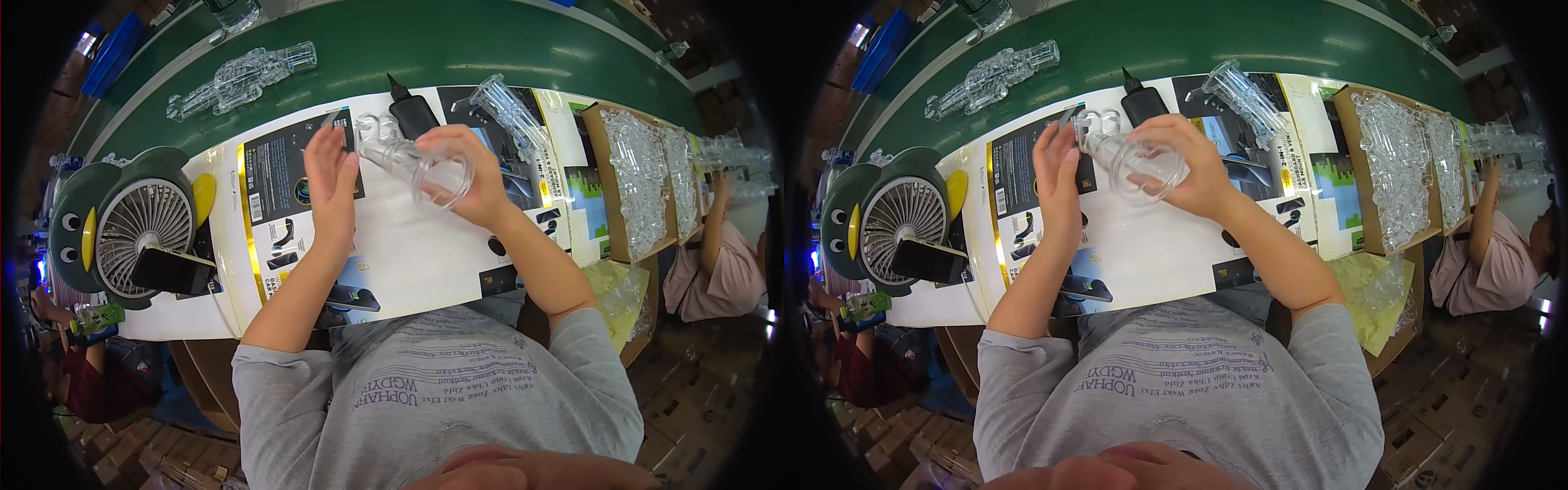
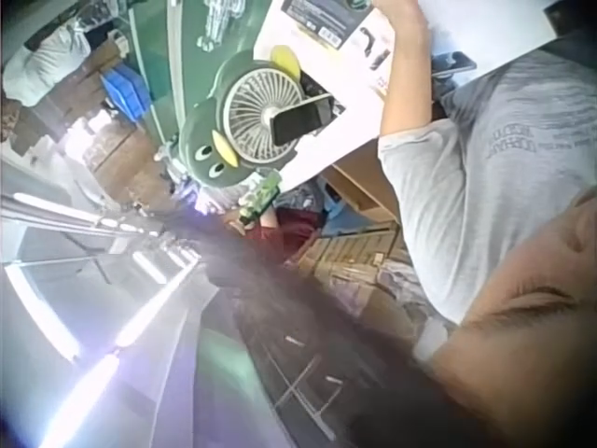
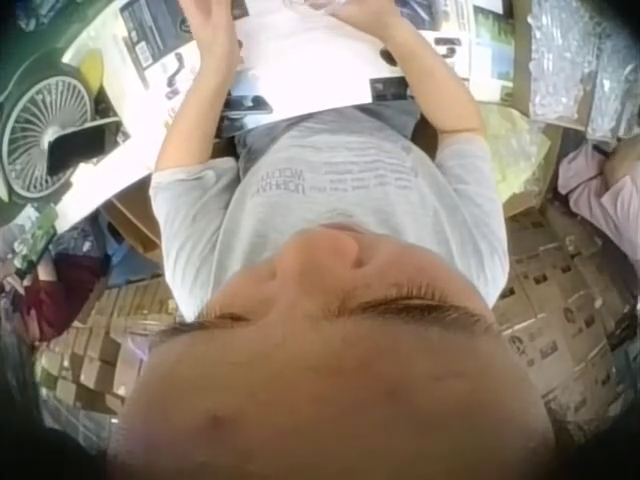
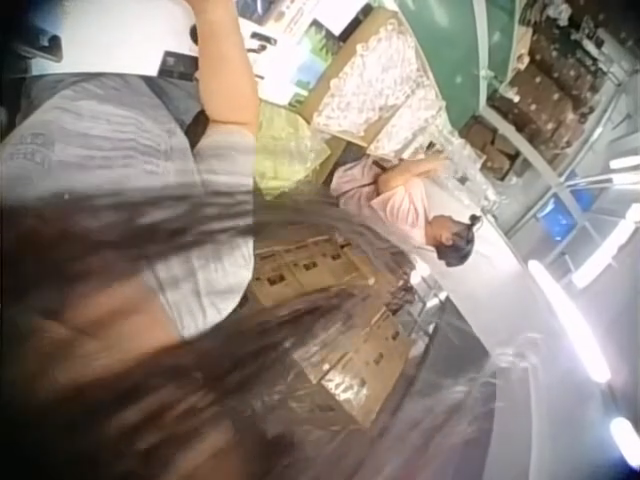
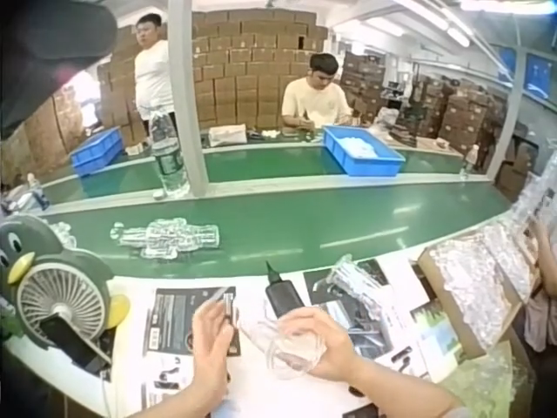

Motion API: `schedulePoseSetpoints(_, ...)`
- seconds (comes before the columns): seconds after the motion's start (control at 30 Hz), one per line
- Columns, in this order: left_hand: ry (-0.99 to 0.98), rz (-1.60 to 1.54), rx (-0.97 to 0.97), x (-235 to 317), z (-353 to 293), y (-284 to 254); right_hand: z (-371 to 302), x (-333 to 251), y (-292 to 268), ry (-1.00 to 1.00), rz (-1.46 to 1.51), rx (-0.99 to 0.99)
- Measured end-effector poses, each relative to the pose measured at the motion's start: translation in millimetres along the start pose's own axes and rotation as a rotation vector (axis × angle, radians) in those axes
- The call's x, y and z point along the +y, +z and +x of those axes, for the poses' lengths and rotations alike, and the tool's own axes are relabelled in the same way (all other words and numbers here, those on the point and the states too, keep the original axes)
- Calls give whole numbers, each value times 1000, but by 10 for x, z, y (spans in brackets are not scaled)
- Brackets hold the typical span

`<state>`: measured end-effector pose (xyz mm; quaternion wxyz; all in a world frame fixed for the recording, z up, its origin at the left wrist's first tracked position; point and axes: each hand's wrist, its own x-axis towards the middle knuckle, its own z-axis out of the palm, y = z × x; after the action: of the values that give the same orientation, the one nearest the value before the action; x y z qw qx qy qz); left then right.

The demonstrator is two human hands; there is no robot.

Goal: The worker is applying adhesive to small transparent plastic components and assembling them into larger units at a factory workstation.

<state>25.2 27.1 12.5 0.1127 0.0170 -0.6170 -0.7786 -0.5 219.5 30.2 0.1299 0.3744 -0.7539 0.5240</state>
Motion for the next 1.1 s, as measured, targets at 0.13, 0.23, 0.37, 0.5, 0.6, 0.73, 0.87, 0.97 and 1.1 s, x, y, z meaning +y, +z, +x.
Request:
schedulePoseSetpoints(0.13,567,647,-178,138,-4,-41,-25,70,-24,161,195,44)
schedulePoseSetpoints(0.23,531,643,-253,153,-77,55,-54,62,-7,186,319,12)
schedulePoseSetpoints(0.37,245,509,-172,64,-63,-9,-22,8,-16,306,516,33)
schedulePoseSetpoints(0.5,18,147,-81,-108,3,-98,104,-2,-3,164,-105,25)
schedulePoseSetpoints(0.6,26,-34,-53,-172,5,-46,105,85,33,115,-481,-7)
schedulePoseSetpoints(0.73,9,-7,-91,-177,-67,-24,94,145,147,111,-703,-147)
schedulePoseSetpoints(0.87,49,80,-131,-140,-99,3,64,280,209,198,-574,-146)
schedulePoseSetpoints(0.97,53,53,-109,-156,-110,21,84,220,203,272,-507,-102)
schedulePoseSetpoints(1.1,24,74,-144,-103,-118,46,57,376,60,437,-9,152)
